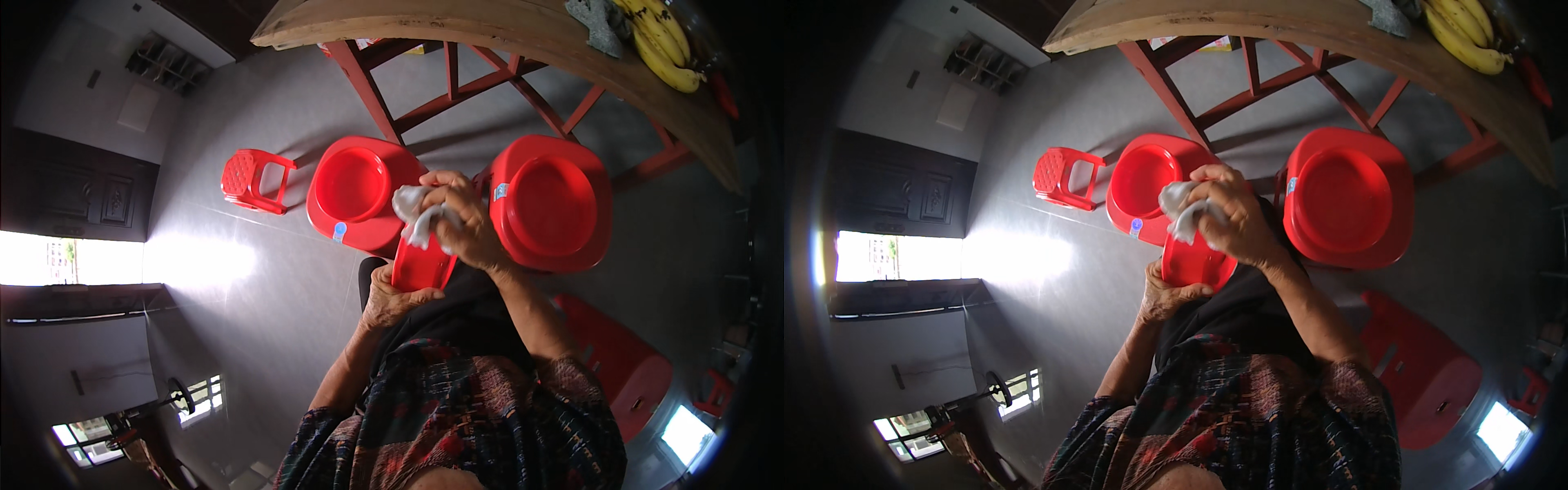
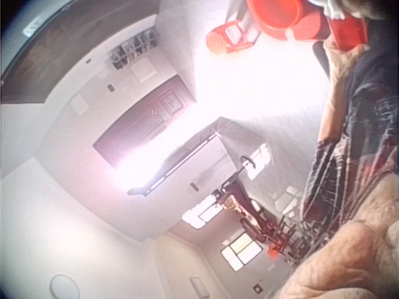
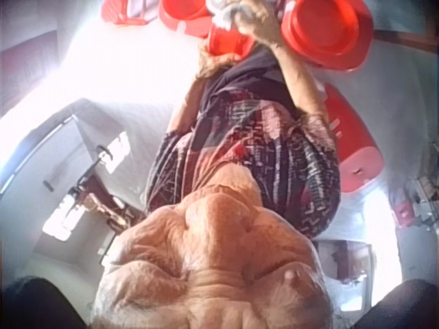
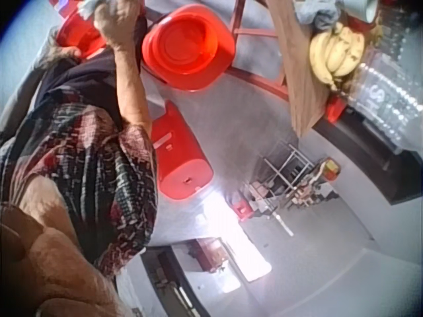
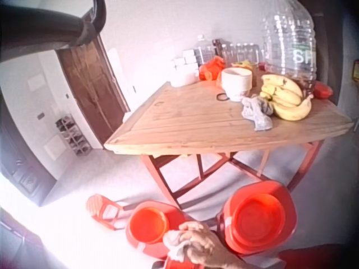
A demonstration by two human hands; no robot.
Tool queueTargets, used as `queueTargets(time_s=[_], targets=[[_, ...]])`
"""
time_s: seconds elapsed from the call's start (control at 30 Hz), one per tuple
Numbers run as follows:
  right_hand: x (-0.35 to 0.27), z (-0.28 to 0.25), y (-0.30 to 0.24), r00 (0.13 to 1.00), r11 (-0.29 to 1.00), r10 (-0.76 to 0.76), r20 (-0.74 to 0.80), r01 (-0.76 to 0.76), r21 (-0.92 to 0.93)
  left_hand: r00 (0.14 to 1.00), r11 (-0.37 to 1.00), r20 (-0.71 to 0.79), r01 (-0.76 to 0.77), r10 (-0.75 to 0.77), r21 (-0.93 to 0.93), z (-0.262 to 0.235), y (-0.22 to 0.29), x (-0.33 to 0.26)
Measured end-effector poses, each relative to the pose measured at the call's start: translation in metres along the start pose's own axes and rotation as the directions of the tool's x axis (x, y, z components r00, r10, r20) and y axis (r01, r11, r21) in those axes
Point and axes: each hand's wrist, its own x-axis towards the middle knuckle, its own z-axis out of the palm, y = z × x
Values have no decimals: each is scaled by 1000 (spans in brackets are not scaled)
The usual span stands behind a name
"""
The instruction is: The person sits on a low stool and wipes the interior and exterior surfaces of red plastic basins using a white cloth. They handle the basins one at a time, rotating them to clean different sides, and occasionally stack them on top of each other.
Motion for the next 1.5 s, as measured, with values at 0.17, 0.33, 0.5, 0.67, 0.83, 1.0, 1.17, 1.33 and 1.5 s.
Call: queueTargets(time_s=[0.17, 0.33, 0.5, 0.67, 0.83, 1.0, 1.17, 1.33, 1.5], targets=[[0, -14, 34, 918, 841, 395, 23, -372, 394, 992, 991, 13, -127, 127, -37, 2, 10, -8], [-4, -12, 34, 829, 762, 559, -15, -507, 403, 999, 985, -27, -51, 47, -165, 6, 13, -8], [4, 8, -14, 999, 980, -39, 29, 44, -193, 998, 994, -44, 37, -42, -103, 1, -3, -2], [3, 12, -10, 996, 976, -9, -87, -11, -219, 996, 990, -93, -16, 2, -143, -2, 3, -4], [-4, -12, 15, 863, 861, 501, -66, -488, 144, 987, 920, -119, -144, 107, -365, -4, 7, -7], [-32, 6, 25, 857, 799, 491, -154, -373, 471, 986, 721, -164, -132, 26, -680, -10, -5, 0], [-63, 33, -3, 863, 880, 447, -234, -379, 286, 950, 583, -298, -190, -95, -790, -6, -3, 18], [-76, 45, 11, 965, 976, 77, -249, -124, -178, 964, 536, -263, -203, -38, -820, -2, -2, 25], [-44, 22, 3, 990, 929, -56, -129, 4, -370, 962, 660, -275, -206, 0, -723, 4, 0, 19]])
